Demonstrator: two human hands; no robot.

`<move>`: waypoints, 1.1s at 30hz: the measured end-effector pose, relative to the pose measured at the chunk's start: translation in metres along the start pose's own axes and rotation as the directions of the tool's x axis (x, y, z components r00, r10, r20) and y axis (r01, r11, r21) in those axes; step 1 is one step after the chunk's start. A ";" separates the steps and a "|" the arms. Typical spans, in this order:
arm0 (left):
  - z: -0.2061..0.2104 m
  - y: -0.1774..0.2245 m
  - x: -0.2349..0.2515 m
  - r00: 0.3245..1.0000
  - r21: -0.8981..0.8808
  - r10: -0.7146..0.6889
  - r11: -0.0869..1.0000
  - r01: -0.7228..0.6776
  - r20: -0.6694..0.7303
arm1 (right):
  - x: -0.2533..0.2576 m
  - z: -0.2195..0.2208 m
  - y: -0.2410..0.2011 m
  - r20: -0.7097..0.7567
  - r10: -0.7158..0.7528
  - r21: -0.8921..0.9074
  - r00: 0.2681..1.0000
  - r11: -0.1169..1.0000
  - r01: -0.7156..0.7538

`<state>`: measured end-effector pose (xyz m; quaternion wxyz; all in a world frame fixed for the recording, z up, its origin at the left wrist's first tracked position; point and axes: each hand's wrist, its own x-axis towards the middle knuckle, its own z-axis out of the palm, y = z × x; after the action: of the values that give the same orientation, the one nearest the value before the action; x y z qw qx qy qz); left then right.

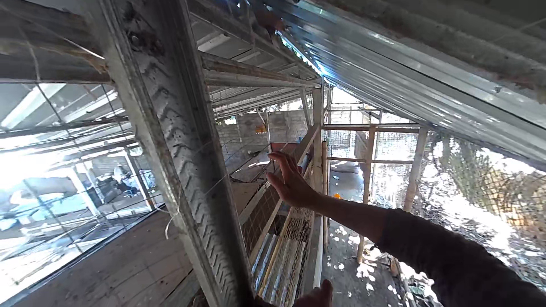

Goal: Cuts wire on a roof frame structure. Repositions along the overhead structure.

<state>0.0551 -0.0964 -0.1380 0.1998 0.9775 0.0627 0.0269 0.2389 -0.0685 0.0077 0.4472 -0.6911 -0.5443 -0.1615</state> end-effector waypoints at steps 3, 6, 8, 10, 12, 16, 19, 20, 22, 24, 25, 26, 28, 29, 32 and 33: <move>-0.003 0.003 -0.002 0.999 0.013 -0.025 1.000 0.024 0.039 | -0.019 0.000 -0.013 0.029 -0.057 -0.047 0.998 0.997 0.059; -0.003 0.003 -0.002 0.999 -0.007 -0.036 0.999 0.036 0.039 | -0.057 -0.010 -0.033 0.175 -0.150 -0.089 0.973 0.982 0.167; -0.001 0.002 -0.004 1.000 -0.014 -0.026 1.000 0.026 0.002 | -0.086 -0.023 -0.041 0.292 -0.184 -0.116 0.938 0.967 0.226; 0.003 0.001 -0.007 0.997 -0.034 0.000 0.999 -0.002 -0.073 | -0.113 -0.037 -0.042 0.338 -0.232 -0.142 0.912 0.946 0.293; 0.003 0.001 -0.011 0.993 -0.040 0.017 0.999 -0.022 -0.121 | -0.136 -0.060 -0.046 0.404 -0.184 -0.192 0.896 0.941 0.279; 0.002 -0.003 -0.013 0.998 0.033 0.050 0.998 -0.049 -0.034 | -0.173 -0.112 -0.050 0.465 0.094 -0.368 0.880 0.925 0.096; -0.004 0.000 -0.016 0.998 0.051 0.029 0.998 -0.031 0.049 | -0.202 -0.146 -0.054 0.402 0.271 -0.463 0.875 0.884 -0.061; -0.005 0.000 -0.016 0.998 0.054 0.023 0.998 -0.026 0.056 | -0.211 -0.157 -0.055 0.361 0.305 -0.484 0.881 0.869 -0.103; -0.007 0.001 -0.017 0.996 0.075 -0.004 0.997 -0.003 0.087 | -0.232 -0.175 -0.059 0.291 0.380 -0.521 0.878 0.833 -0.188; -0.008 0.002 -0.016 0.993 0.091 -0.025 0.996 0.015 0.114 | -0.249 -0.193 -0.065 0.280 0.516 -0.558 0.809 0.774 -0.301; -0.009 0.003 -0.017 0.989 0.097 -0.033 0.995 0.019 0.143 | -0.257 -0.201 -0.068 0.278 0.586 -0.565 0.761 0.741 -0.363; -0.011 0.004 -0.016 0.983 0.104 -0.043 0.994 0.025 0.177 | -0.265 -0.207 -0.070 0.272 0.642 -0.574 0.717 0.706 -0.415; -0.014 0.004 -0.014 0.974 0.108 -0.047 0.994 0.024 0.221 | -0.280 -0.221 -0.074 0.255 0.729 -0.595 0.636 0.636 -0.491; -0.017 0.005 -0.013 0.967 0.110 -0.057 0.993 0.030 0.250 | -0.288 -0.228 -0.075 0.244 0.753 -0.599 0.611 0.612 -0.516; -0.021 0.006 -0.012 0.961 0.108 -0.056 0.994 0.027 0.270 | -0.314 -0.247 -0.082 0.175 0.759 -0.594 0.627 0.589 -0.547; -0.021 0.006 -0.013 0.961 0.105 -0.054 0.994 0.026 0.271 | -0.323 -0.254 -0.085 0.153 0.759 -0.596 0.633 0.582 -0.553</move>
<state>0.0412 -0.0955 -0.1171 0.1575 0.9791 0.0556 -0.1157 0.1152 -0.4658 -0.0451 0.1623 -0.9519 -0.2582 0.0281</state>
